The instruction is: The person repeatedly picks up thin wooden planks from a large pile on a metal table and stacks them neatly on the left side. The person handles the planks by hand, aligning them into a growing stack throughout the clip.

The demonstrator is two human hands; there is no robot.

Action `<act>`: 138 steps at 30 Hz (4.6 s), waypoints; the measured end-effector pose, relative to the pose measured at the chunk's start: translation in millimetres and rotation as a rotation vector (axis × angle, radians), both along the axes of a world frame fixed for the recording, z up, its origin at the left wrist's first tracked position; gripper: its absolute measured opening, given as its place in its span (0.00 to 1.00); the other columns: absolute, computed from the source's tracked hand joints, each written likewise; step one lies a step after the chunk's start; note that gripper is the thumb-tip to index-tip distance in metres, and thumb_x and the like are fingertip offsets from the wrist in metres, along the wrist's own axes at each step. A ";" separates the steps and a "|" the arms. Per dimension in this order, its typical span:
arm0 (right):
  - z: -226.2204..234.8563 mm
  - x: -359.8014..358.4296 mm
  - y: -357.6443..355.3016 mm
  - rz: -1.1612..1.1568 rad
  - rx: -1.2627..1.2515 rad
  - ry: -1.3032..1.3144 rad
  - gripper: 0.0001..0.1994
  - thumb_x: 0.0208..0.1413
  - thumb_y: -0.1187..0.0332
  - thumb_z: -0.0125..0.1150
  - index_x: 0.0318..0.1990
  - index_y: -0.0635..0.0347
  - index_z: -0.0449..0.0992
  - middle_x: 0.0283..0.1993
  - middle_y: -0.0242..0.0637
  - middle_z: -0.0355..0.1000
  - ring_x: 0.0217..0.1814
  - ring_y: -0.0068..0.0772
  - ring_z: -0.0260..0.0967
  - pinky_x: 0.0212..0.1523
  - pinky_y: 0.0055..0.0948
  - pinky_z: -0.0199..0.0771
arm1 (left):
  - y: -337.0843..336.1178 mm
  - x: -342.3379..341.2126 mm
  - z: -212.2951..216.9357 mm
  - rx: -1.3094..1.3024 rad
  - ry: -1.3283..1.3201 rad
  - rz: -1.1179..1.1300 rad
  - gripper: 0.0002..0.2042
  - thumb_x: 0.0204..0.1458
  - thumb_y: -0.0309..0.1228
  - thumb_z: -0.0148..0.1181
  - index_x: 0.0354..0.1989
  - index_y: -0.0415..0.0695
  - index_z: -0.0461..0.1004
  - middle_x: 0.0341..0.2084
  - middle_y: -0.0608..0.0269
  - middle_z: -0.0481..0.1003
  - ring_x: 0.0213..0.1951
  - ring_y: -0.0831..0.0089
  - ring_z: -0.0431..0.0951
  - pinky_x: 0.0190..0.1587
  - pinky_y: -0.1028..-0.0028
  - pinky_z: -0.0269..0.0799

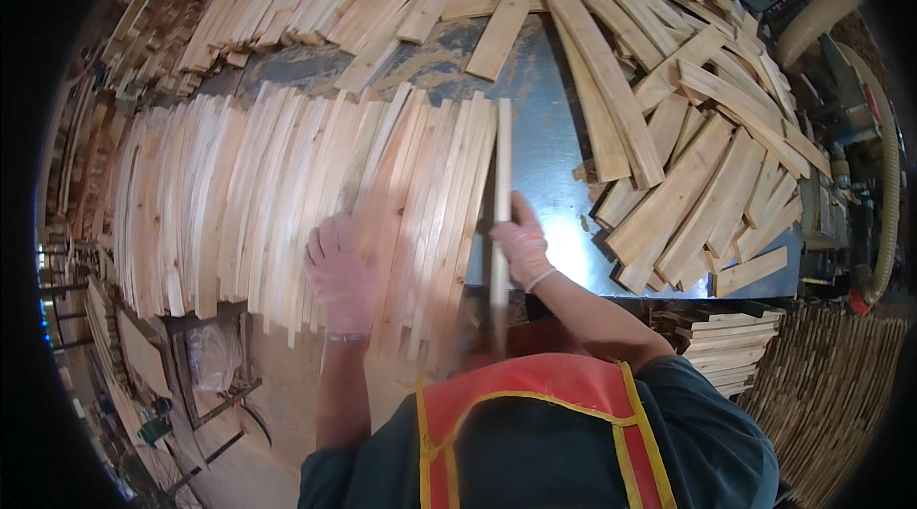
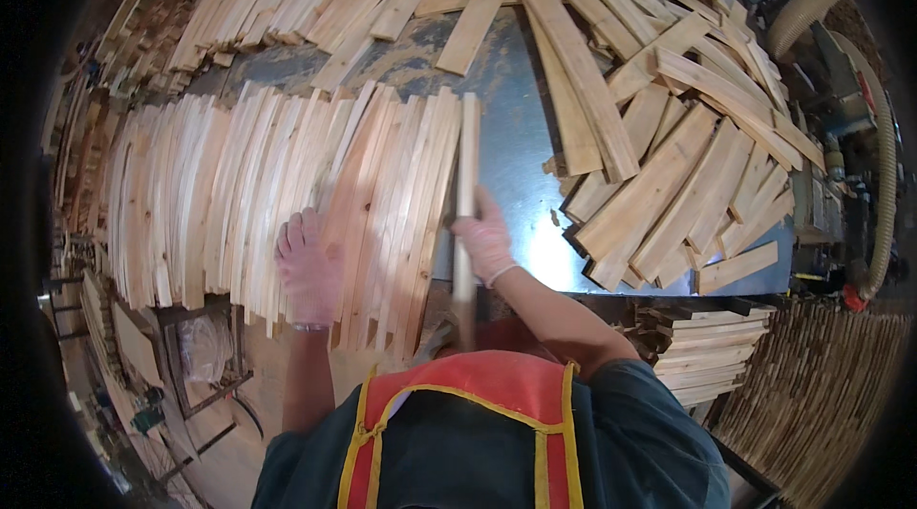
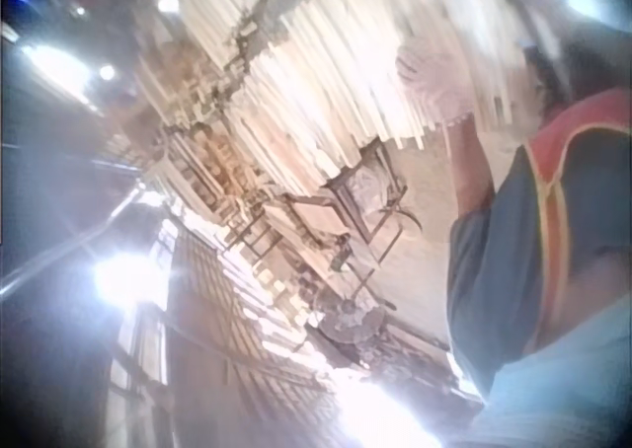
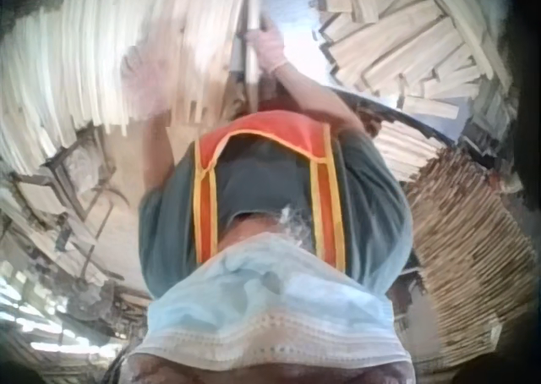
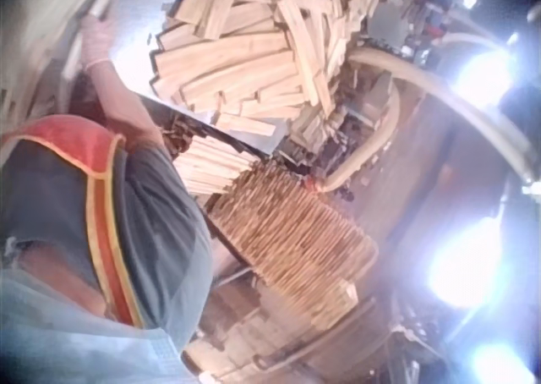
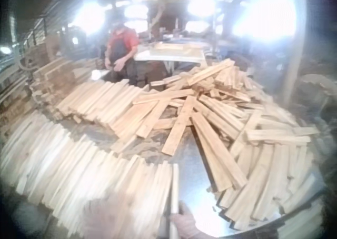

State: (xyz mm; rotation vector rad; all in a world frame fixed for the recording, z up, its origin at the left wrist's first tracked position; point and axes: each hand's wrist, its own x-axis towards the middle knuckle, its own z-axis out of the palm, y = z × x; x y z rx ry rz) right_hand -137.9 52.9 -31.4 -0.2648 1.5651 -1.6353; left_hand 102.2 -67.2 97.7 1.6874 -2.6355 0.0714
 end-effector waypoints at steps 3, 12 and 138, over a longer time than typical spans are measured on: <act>52.5 -0.8 -17.4 0.470 0.336 0.321 0.36 0.55 0.63 0.67 0.71 0.65 0.64 0.55 0.56 0.78 0.56 0.52 0.77 0.60 0.41 0.75 | 49.9 -8.6 -24.7 -0.195 0.203 -0.396 0.40 0.56 0.44 0.66 0.76 0.43 0.61 0.72 0.49 0.64 0.75 0.51 0.60 0.74 0.49 0.57; 66.6 -279.5 -53.7 0.069 0.593 1.465 0.31 0.52 0.51 0.68 0.60 0.57 0.72 0.58 0.55 0.75 0.60 0.61 0.73 0.61 0.49 0.75 | 95.9 -84.2 -64.0 0.083 0.310 -0.505 0.35 0.45 0.33 0.66 0.66 0.41 0.69 0.66 0.49 0.66 0.67 0.46 0.66 0.71 0.44 0.60; 135.4 52.3 -69.7 0.839 0.460 0.721 0.60 0.45 0.49 0.77 0.81 0.65 0.47 0.67 0.61 0.71 0.69 0.56 0.71 0.68 0.41 0.73 | -2.1 11.1 -29.7 1.416 1.544 0.222 0.29 0.63 0.35 0.63 0.70 0.37 0.65 0.49 0.56 0.79 0.55 0.56 0.80 0.57 0.56 0.79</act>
